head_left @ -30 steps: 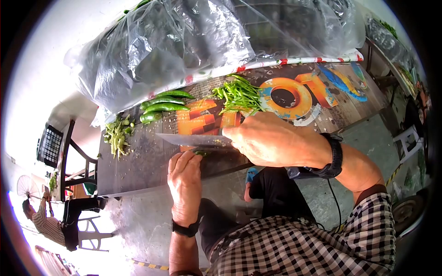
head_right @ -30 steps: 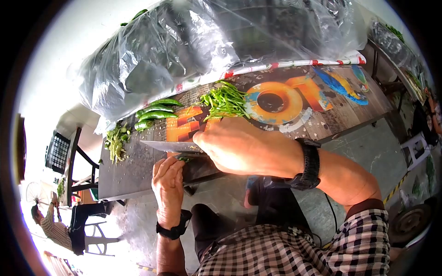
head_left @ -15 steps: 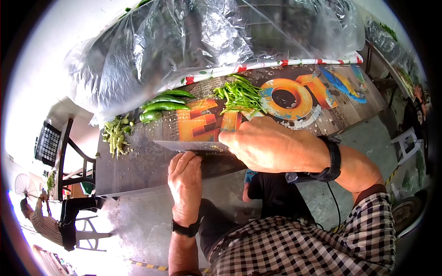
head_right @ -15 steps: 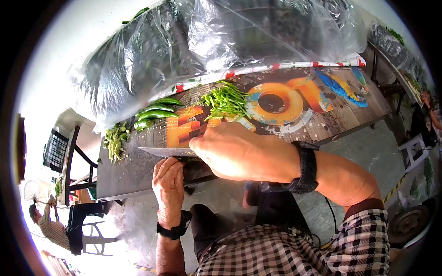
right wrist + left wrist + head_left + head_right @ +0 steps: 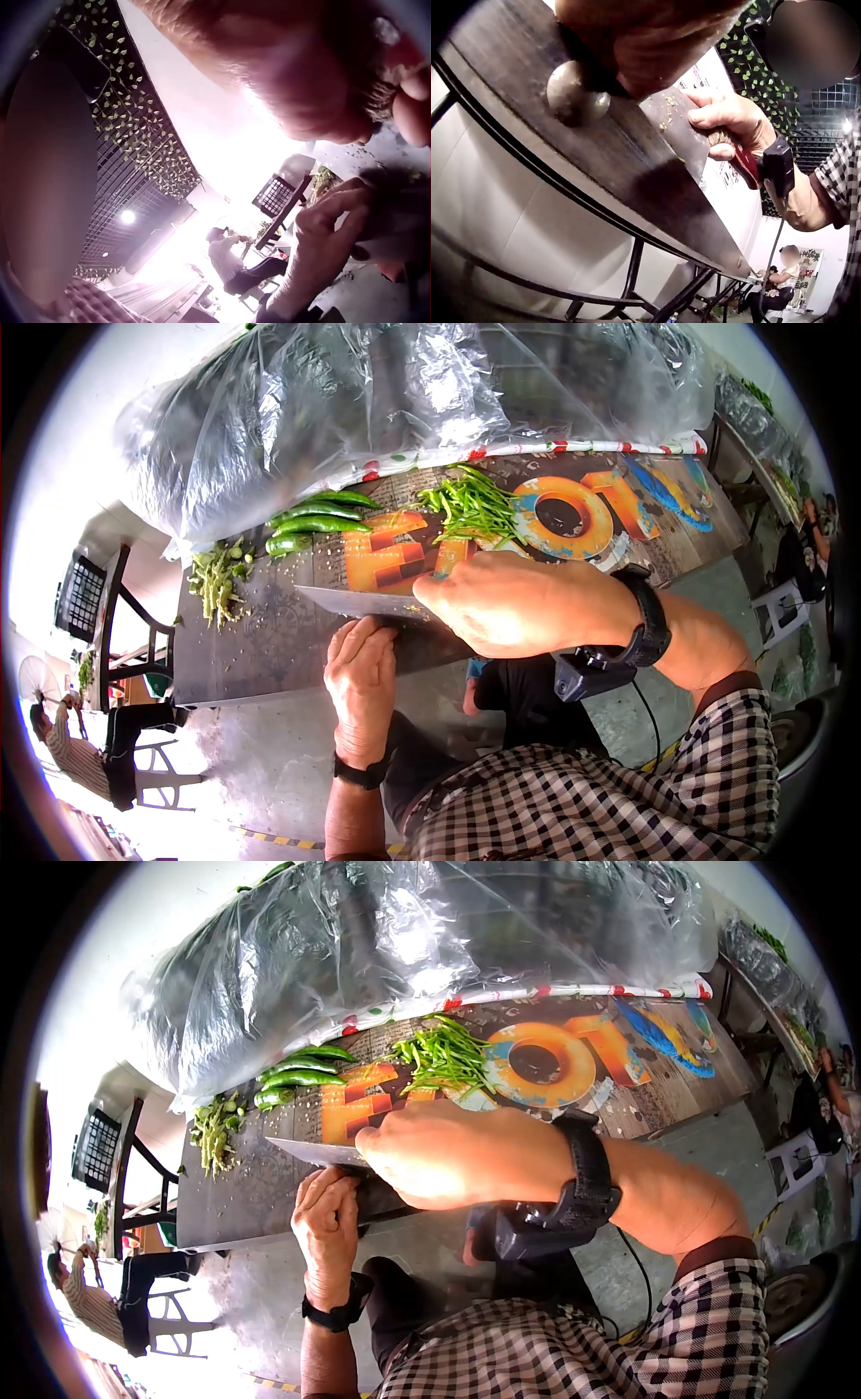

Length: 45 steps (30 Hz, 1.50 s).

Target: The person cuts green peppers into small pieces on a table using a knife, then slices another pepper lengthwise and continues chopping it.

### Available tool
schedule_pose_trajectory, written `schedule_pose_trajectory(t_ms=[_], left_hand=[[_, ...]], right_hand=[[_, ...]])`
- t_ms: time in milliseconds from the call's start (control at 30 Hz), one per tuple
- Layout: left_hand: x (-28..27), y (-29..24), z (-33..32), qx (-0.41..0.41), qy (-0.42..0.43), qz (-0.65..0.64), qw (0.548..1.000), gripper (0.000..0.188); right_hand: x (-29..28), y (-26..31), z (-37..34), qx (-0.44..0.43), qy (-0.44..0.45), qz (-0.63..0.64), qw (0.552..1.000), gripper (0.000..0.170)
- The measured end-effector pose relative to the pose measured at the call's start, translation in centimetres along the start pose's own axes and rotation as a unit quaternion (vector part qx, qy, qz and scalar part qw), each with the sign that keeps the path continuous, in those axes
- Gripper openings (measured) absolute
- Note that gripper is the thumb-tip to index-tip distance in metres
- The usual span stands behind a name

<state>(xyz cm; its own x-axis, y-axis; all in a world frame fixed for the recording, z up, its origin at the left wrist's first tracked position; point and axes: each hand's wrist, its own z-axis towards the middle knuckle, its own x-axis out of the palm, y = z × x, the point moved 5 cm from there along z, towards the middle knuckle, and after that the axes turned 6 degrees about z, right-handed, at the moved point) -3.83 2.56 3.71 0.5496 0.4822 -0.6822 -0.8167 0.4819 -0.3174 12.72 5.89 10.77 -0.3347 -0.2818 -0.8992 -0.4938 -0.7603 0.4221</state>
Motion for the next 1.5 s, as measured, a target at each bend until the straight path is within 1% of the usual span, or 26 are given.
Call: schedule_pose_trajectory(t_ms=[67, 167, 267, 367, 467, 533, 567, 600, 667, 767, 867, 967, 1167, 1267, 1367, 1467, 1500], left_hand=[[0.0, 0.0, 0.0, -0.01, 0.003, -0.008, 1.0, 0.014], [-0.1, -0.2, 0.2, -0.022, 0.008, -0.017, 1.0, 0.014], [-0.1, -0.2, 0.2, -0.017, 0.003, -0.014, 1.0, 0.012], [0.1, -0.3, 0.2, -0.016, -0.005, -0.012, 1.0, 0.01], [0.0, -0.2, 0.1, -0.03, 0.008, -0.019, 0.999, 0.011], [0.1, -0.1, 0.0, -0.032, 0.0, -0.022, 0.999, 0.011], [0.1, -0.1, -0.1, -0.03, -0.007, -0.022, 0.999, 0.011], [0.1, 0.0, -0.2, -0.03, -0.013, -0.022, 0.999, 0.012], [0.0, 0.0, -0.2, -0.038, -0.012, -0.029, 0.999, 0.013], [0.0, 0.1, -0.3, -0.032, -0.025, -0.037, 0.999, 0.014], [0.0, 0.1, -0.3, -0.031, -0.029, -0.039, 0.998, 0.014], [0.0, 0.2, -0.4, -0.032, -0.033, -0.038, 0.998, 0.014], [0.1, 0.2, -0.4, -0.027, -0.033, -0.027, 0.999, 0.017], [0.1, 0.2, -0.4, -0.024, -0.033, -0.028, 0.999, 0.017], [0.1, 0.3, -0.4, -0.026, -0.031, -0.028, 0.999, 0.017], [0.0, 0.2, -0.4, -0.028, -0.03, -0.03, 0.999, 0.016], [0.0, 0.1, -0.4, -0.029, -0.031, -0.033, 0.999, 0.016]], right_hand=[[0.4, -0.1, 0.7, -0.02, -0.006, -0.013, 1.0, 0.012], [0.3, 0.2, 1.9, 0.011, 0.034, 0.021, 0.999, 0.011], [0.8, -0.3, 2.3, 0.047, 0.039, 0.025, 0.998, 0.012], [2.0, -0.4, 3.7, 0.064, 0.028, 0.024, 0.997, 0.012], [2.5, 0.2, 3.9, 0.042, 0.012, -0.011, 0.999, 0.011], [2.3, -0.2, 3.1, 0.033, 0.031, -0.003, 0.999, 0.011], [1.4, -0.1, 1.8, 0.013, 0.001, -0.028, 1.0, 0.01], [0.6, -0.3, 0.9, 0.035, 0.035, 0.002, 0.999, 0.009], [0.0, -0.8, -1.4, 0.036, -0.001, 0.035, 0.999, 0.009], [-0.5, -0.5, -3.1, 0.033, -0.014, 0.023, 0.999, 0.01], [-0.1, -1.0, -3.2, 0.056, -0.05, 0.029, 0.997, 0.01], [-0.6, -0.7, -2.8, 0.072, -0.065, 0.037, 0.995, 0.01], [0.1, -0.3, -2.1, 0.045, -0.039, 0.059, 0.996, 0.012], [0.4, -0.3, -2.0, 0.031, -0.028, 0.048, 0.998, 0.012], [0.5, -0.4, -2.0, 0.036, -0.024, 0.069, 0.997, 0.012], [0.7, -0.8, -1.8, 0.045, 0.015, 0.142, 0.989, 0.013], [0.9, -1.0, -1.8, 0.069, 0.033, 0.161, 0.984, 0.014]])
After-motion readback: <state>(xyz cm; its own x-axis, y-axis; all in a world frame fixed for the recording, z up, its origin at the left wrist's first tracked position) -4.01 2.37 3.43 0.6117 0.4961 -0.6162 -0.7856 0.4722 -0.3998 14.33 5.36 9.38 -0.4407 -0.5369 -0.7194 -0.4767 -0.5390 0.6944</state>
